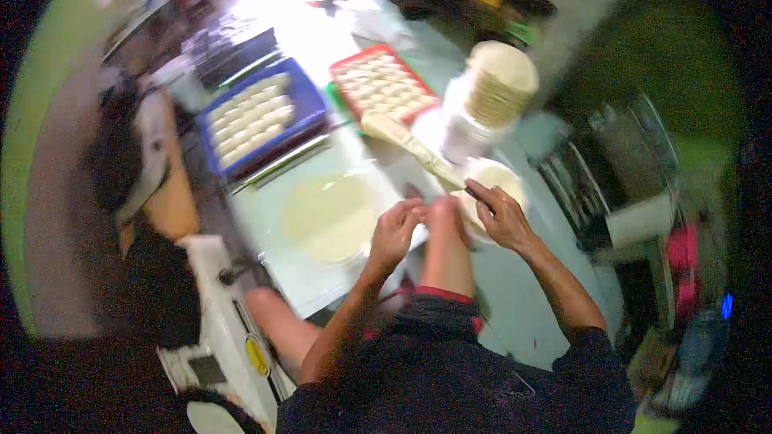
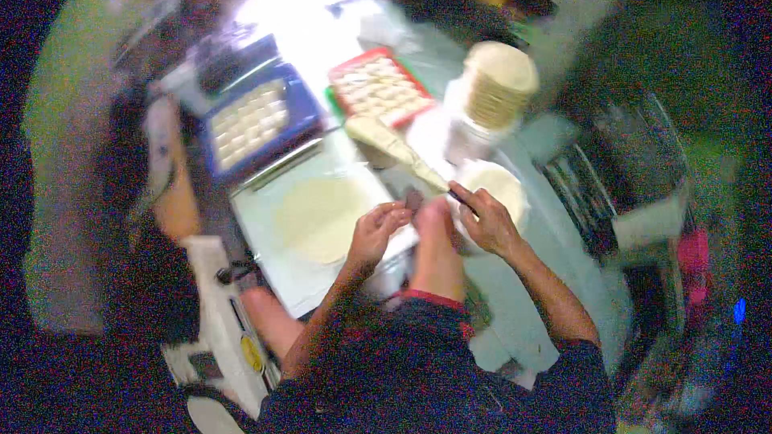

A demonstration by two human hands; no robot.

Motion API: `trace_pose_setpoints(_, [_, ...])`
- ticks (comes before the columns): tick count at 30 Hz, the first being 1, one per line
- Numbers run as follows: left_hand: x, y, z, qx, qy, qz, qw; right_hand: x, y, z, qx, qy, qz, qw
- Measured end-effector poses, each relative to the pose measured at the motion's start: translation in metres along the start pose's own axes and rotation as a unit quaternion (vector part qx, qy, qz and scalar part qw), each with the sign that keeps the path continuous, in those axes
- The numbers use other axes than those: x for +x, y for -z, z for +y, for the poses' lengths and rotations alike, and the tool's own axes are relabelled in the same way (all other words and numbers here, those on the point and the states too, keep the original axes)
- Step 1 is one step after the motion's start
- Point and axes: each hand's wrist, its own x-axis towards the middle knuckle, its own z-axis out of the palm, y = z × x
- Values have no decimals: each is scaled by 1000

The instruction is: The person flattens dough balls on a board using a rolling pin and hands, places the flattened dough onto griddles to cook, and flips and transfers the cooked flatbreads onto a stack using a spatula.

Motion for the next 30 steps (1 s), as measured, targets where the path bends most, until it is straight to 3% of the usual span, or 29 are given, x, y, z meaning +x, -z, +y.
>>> trace_pose_setpoints(2, [37, -79, -41, -153, 61, -61, 984, -42, 32, 53, -42, -110, 11, 993])
trace_pose_setpoints(5, [68, -154, -72, -224, 283, -56, 931, -81, 18, 136, -58, -156, 59, 984])
trace_pose_setpoints(8, [89, -197, -163, -249, 400, 28, 881, -108, 12, 184, 22, -155, 54, 986])
trace_pose_setpoints(11, [102, -208, -218, -224, 461, 144, 846, -123, 27, 186, 181, -276, -22, 944])
trace_pose_setpoints(14, [112, -217, -243, -458, 290, 181, 820, -125, 30, 215, 302, -342, -88, 886])
trace_pose_setpoints(15, [111, -218, -245, -410, 290, 233, 833, -126, 27, 230, 343, -359, -110, 861])
trace_pose_setpoints(17, [115, -209, -244, -187, 393, 217, 874, -126, -11, 286, 323, -329, -113, 880])
trace_pose_setpoints(18, [116, -205, -260, -97, 374, 222, 895, -124, -26, 306, 312, -314, -113, 889])
trace_pose_setpoints(19, [117, -202, -271, -1, 358, 230, 905, -121, -27, 315, 204, -263, -99, 938])
trace_pose_setpoints(22, [106, -203, -275, 197, 209, 250, 925, -118, -51, 340, 138, -225, 40, 964])
trace_pose_setpoints(23, [100, -215, -239, 116, 241, 254, 929, -114, -42, 336, 151, -256, 39, 954])
trace_pose_setpoints(26, [94, -215, -259, 186, 208, 199, 940, -122, -40, 356, 80, -204, 78, 973])
trace_pose_setpoints(30, [95, -222, -287, 158, 220, 258, 927, -124, -46, 364, 96, -222, 112, 964])
